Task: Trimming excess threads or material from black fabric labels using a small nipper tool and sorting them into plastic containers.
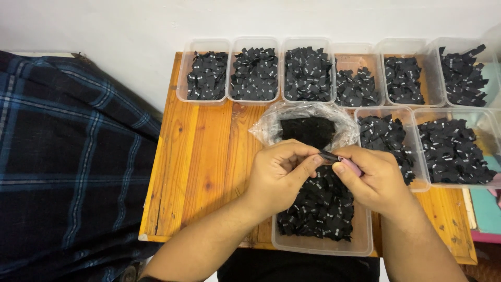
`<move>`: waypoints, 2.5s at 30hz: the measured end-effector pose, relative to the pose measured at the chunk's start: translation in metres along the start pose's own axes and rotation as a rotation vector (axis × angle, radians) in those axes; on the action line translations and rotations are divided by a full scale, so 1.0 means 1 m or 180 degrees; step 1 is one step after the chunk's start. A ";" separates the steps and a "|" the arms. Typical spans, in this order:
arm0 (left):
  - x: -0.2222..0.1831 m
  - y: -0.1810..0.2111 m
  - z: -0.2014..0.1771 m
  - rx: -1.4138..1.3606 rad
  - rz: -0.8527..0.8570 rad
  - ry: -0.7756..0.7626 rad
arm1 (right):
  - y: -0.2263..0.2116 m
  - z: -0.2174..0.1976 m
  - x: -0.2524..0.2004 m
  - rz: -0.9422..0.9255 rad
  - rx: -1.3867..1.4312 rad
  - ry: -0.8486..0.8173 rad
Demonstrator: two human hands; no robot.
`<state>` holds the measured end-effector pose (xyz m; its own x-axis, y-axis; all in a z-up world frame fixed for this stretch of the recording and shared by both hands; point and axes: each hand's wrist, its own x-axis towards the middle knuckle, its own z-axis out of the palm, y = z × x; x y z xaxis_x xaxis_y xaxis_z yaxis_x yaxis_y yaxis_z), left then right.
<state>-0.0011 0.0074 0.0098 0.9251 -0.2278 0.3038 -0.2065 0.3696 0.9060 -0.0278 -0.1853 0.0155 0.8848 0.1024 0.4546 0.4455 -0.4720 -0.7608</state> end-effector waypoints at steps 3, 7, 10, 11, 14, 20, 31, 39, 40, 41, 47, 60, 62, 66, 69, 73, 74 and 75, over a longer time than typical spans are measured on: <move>-0.001 -0.002 -0.001 -0.0017 -0.0054 -0.0039 | -0.001 0.000 0.001 0.0011 -0.0051 -0.0041; -0.002 -0.005 -0.001 -0.0145 -0.0092 -0.0023 | -0.003 0.001 0.002 0.0016 -0.0046 -0.0031; -0.002 -0.006 -0.001 -0.0197 -0.0103 -0.0029 | -0.005 0.001 0.002 -0.0006 -0.0049 -0.0030; -0.002 -0.006 -0.001 -0.0191 -0.0105 -0.0041 | -0.006 0.001 0.003 0.0003 -0.0061 -0.0038; -0.001 -0.006 -0.001 -0.0182 -0.0107 -0.0058 | -0.007 0.001 0.003 0.0012 -0.0081 -0.0032; -0.001 -0.009 -0.003 -0.0166 -0.0130 -0.0093 | -0.003 -0.001 -0.001 0.0067 -0.0133 -0.0048; 0.000 -0.003 -0.003 -0.0217 -0.0216 -0.0129 | 0.008 -0.002 -0.007 0.0195 -0.0042 -0.0099; -0.001 0.001 -0.003 0.0020 -0.0223 -0.0198 | 0.003 0.000 -0.003 0.0093 -0.0053 -0.0099; 0.000 0.002 -0.003 0.0020 -0.0226 -0.0200 | 0.002 0.000 -0.003 0.0095 -0.0052 -0.0098; 0.000 0.003 -0.003 0.0050 -0.0203 -0.0216 | 0.002 -0.001 -0.002 0.0089 -0.0043 -0.0100; 0.001 0.006 -0.004 0.0130 -0.0194 -0.0253 | -0.004 0.000 0.000 0.0032 -0.0049 -0.0077; 0.005 0.004 -0.010 0.0179 -0.1238 -0.0189 | 0.021 -0.017 -0.018 0.0568 -0.0873 -0.0225; 0.007 -0.002 -0.010 -0.0137 -0.1316 -0.0069 | 0.016 -0.015 -0.016 0.0623 -0.0878 -0.0125; 0.010 -0.006 -0.013 -0.1005 -0.1610 0.0145 | 0.013 -0.011 -0.014 0.0686 -0.0964 0.0129; 0.009 -0.008 -0.017 -0.1179 -0.1517 0.0043 | 0.014 -0.012 -0.014 0.0630 -0.0827 0.0136; 0.010 -0.007 -0.018 -0.1208 -0.1455 0.0007 | 0.020 -0.012 -0.015 0.0631 -0.0660 0.0179; 0.010 -0.007 -0.018 -0.1162 -0.1467 -0.0001 | 0.021 -0.012 -0.015 0.0586 -0.0417 0.0124; 0.010 -0.007 -0.018 -0.1116 -0.1475 -0.0010 | 0.022 -0.013 -0.015 0.0539 -0.0175 0.0070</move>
<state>0.0151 0.0187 0.0017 0.8926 -0.4396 -0.0999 0.3383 0.5067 0.7930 -0.0328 -0.2084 -0.0020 0.9431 -0.0015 0.3326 0.2817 -0.5281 -0.8011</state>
